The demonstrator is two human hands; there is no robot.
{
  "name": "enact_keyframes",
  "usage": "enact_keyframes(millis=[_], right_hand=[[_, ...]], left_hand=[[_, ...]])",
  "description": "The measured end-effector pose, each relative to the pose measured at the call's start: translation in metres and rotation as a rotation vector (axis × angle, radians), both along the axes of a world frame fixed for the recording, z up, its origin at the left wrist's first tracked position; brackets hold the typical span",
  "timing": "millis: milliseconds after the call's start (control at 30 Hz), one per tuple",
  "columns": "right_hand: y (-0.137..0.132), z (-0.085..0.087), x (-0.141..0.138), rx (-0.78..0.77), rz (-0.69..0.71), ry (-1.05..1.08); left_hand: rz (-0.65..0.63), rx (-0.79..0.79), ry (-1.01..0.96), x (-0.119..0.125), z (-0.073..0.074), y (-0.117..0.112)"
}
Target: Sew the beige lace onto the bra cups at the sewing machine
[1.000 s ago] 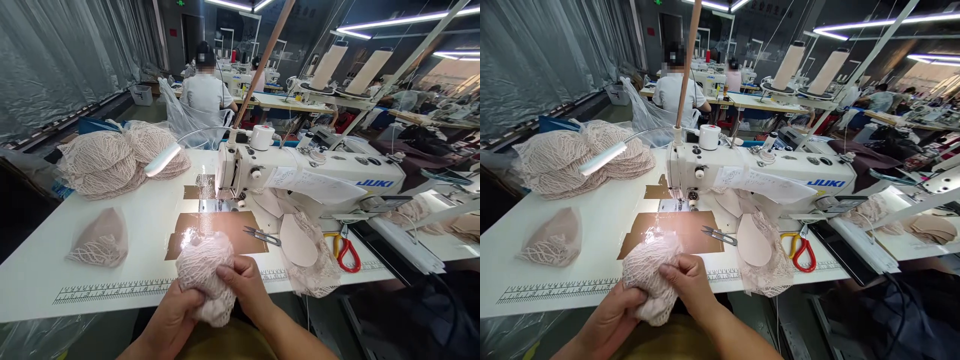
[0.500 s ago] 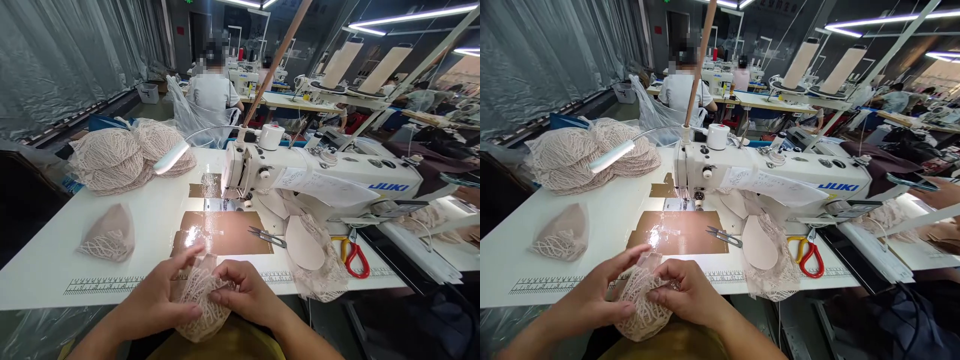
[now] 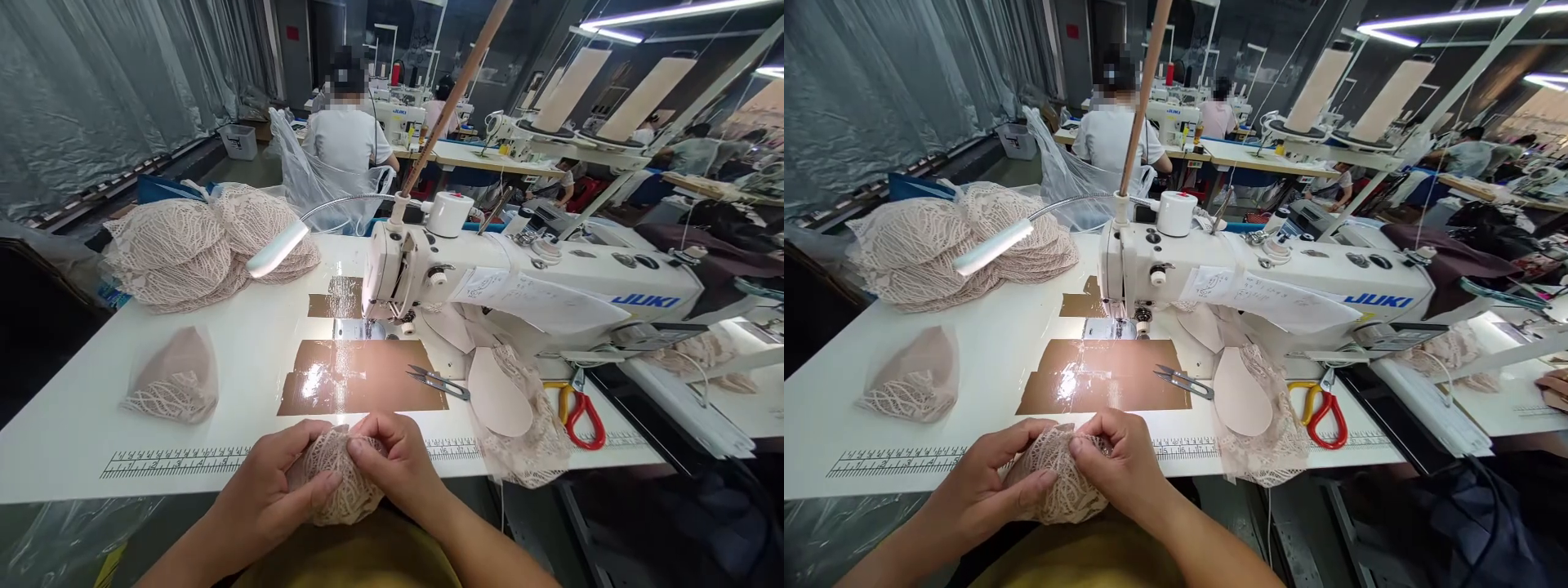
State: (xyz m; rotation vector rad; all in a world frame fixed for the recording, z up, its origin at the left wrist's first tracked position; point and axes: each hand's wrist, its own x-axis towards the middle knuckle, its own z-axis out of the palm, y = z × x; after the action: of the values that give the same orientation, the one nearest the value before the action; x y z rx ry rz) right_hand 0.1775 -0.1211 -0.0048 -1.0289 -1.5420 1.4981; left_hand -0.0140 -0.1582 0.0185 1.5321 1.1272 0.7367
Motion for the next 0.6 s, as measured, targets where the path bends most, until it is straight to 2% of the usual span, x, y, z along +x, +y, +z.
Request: enact_keyframes(millis=[200, 333, 500, 600], right_hand=[[-0.002, 0.000, -0.002, 0.109, 0.023, 0.050], [-0.003, -0.001, -0.003, 0.096, 0.007, 0.015], [0.001, -0.006, 0.005, 0.055, 0.023, -0.062], [0.009, -0.005, 0.014, 0.037, 0.033, -0.001]], left_hand=[[0.010, 0.007, 0.077, 0.002, -0.009, 0.002], [-0.009, -0.015, 0.059, 0.003, -0.012, 0.001], [0.001, -0.116, -0.081, 0.005, -0.012, 0.005], [0.022, -0.160, -0.131, 0.007, -0.011, 0.008]])
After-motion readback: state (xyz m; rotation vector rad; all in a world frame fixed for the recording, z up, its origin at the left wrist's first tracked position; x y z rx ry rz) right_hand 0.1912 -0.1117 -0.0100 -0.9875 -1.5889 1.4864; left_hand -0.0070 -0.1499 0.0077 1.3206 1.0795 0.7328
